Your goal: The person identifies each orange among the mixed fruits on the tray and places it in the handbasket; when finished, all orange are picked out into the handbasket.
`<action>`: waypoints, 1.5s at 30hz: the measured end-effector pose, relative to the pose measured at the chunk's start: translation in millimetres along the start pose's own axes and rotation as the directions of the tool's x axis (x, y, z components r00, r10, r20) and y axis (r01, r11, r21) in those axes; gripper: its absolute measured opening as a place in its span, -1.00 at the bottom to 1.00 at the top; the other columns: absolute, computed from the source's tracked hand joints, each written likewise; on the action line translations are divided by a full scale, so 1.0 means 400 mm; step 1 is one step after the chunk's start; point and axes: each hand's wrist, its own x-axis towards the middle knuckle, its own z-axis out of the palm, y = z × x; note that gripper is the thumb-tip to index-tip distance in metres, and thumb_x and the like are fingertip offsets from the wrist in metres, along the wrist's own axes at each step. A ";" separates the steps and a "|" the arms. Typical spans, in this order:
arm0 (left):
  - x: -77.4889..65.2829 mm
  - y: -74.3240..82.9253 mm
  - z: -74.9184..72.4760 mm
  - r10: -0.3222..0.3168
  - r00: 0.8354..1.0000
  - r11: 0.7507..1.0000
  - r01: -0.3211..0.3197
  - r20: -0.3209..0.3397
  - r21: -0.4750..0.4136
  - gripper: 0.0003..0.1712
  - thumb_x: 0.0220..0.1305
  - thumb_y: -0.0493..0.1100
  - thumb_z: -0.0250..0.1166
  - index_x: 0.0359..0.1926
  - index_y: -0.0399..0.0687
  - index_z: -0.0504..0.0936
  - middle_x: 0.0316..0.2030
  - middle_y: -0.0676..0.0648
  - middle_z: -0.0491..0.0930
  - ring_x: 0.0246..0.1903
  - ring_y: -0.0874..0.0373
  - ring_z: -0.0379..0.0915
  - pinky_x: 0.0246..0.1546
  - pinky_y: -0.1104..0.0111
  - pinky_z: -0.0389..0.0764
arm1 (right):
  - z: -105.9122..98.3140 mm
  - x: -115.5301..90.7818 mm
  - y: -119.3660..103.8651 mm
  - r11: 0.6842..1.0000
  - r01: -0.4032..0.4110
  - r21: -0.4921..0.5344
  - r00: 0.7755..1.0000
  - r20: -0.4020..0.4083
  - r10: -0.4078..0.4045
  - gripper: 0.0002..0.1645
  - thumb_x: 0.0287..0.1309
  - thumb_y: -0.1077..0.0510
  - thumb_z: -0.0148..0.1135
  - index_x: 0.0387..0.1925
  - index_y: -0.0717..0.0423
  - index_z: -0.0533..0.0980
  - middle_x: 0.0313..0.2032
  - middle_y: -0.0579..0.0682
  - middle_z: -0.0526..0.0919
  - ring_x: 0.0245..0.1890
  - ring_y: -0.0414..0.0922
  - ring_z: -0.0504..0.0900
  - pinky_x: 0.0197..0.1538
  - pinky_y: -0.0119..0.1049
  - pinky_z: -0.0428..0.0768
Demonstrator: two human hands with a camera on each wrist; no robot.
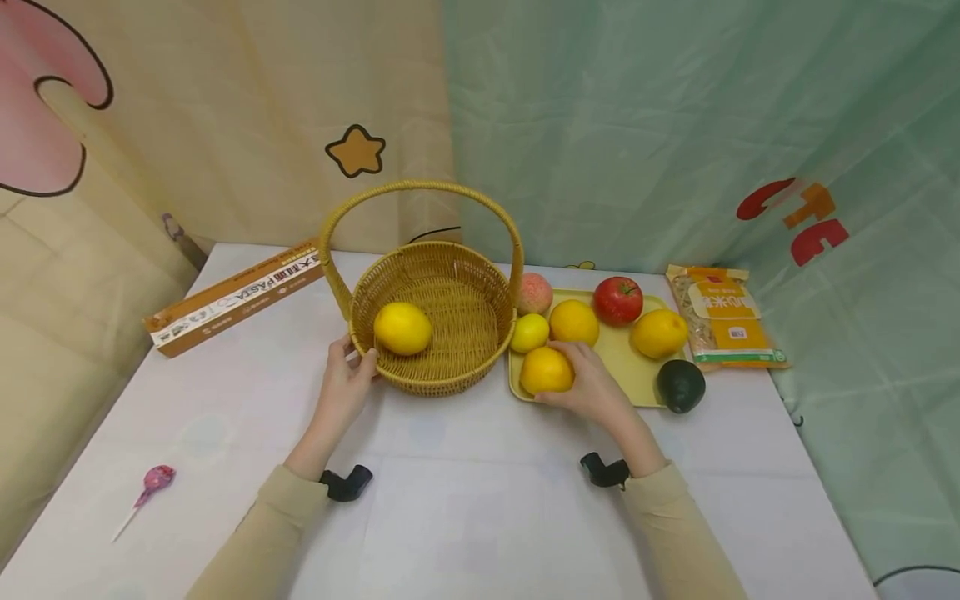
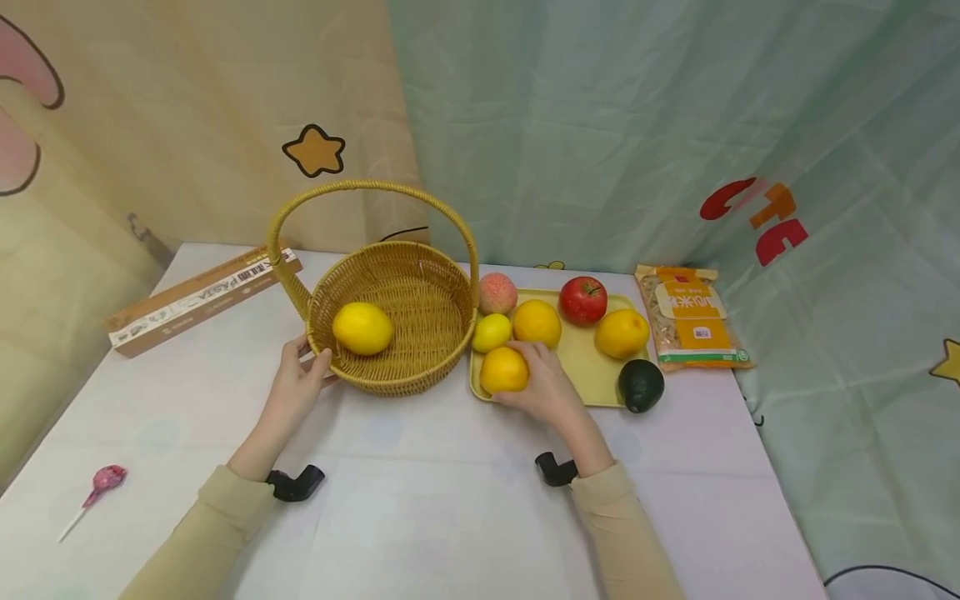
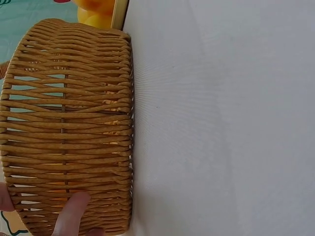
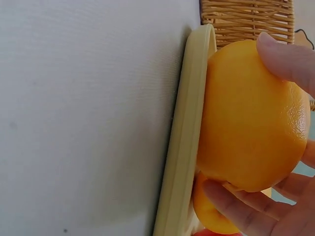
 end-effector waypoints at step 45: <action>0.000 -0.002 0.006 -0.019 0.999 0.998 0.017 -0.032 -0.064 -0.32 0.55 -0.19 -0.11 0.50 -0.31 -0.18 0.49 -0.35 -0.10 0.37 -0.22 0.21 0.24 0.07 0.56 | 0.076 0.145 -0.254 0.948 0.193 0.254 0.977 0.035 -0.208 -0.02 -0.15 -0.21 0.57 0.31 -0.06 0.38 0.25 -0.05 0.48 0.14 -0.04 0.51 0.23 -0.05 0.57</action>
